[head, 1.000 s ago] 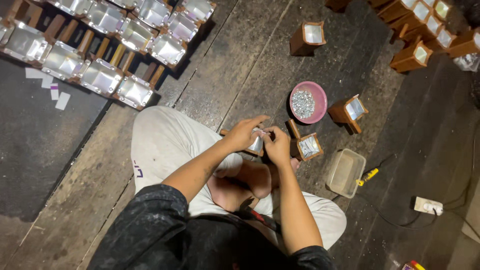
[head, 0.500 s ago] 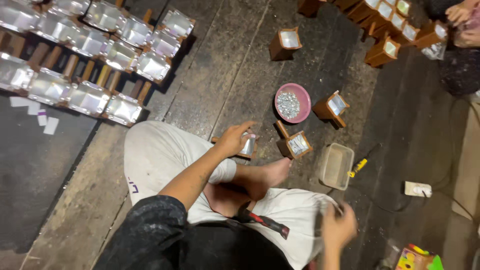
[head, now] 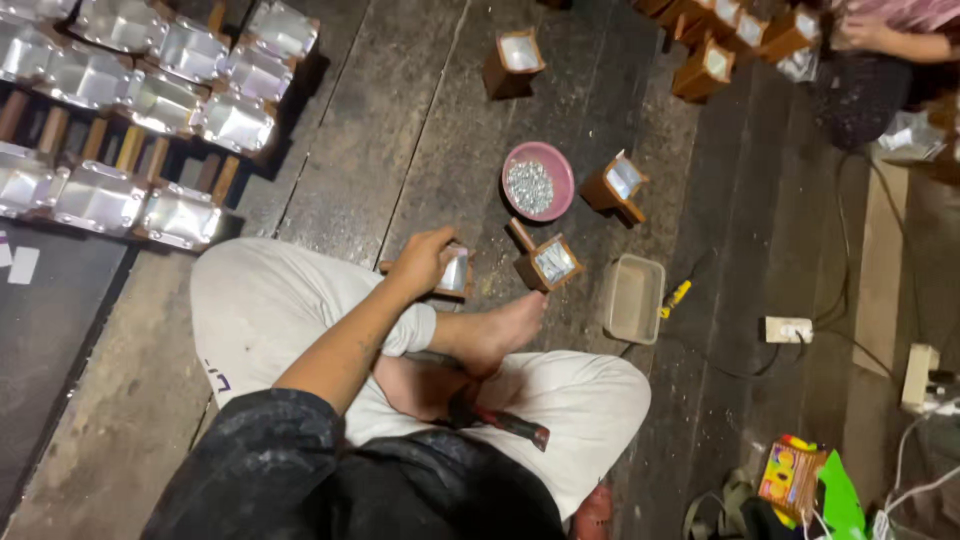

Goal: The person assembles small light fixtures by attaching a metal plate to a wooden base using screws, a drill, and a hammer while sitting on the floor.

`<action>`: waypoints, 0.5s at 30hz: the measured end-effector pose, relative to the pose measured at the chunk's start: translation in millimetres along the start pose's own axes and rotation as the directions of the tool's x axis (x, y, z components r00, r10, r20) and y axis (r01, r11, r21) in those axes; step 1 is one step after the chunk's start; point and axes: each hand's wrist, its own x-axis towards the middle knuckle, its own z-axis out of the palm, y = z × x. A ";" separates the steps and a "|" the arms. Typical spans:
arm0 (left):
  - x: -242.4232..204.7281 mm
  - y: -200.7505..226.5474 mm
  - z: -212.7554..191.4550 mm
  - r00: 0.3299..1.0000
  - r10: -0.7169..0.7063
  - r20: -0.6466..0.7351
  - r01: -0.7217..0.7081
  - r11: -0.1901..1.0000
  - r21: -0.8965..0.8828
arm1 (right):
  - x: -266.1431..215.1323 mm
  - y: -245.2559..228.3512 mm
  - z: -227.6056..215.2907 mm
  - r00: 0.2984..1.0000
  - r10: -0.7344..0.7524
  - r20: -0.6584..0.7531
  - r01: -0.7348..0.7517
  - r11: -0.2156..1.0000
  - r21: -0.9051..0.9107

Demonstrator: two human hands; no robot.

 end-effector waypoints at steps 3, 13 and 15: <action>-8.5 -3.9 2.0 0.999 -0.033 -0.024 0.033 0.999 0.019 | 25.9 -48.0 43.3 0.980 -0.172 -0.099 0.155 0.974 -0.166; -5.6 5.1 2.2 1.000 0.025 -0.011 -0.023 0.994 0.109 | 52.6 -8.7 85.5 0.700 -0.708 -0.093 0.452 0.540 -0.710; -8.0 2.6 2.3 0.999 0.048 -0.011 -0.046 0.992 0.114 | 53.5 82.5 40.9 0.659 -0.750 -0.061 0.476 0.478 -0.738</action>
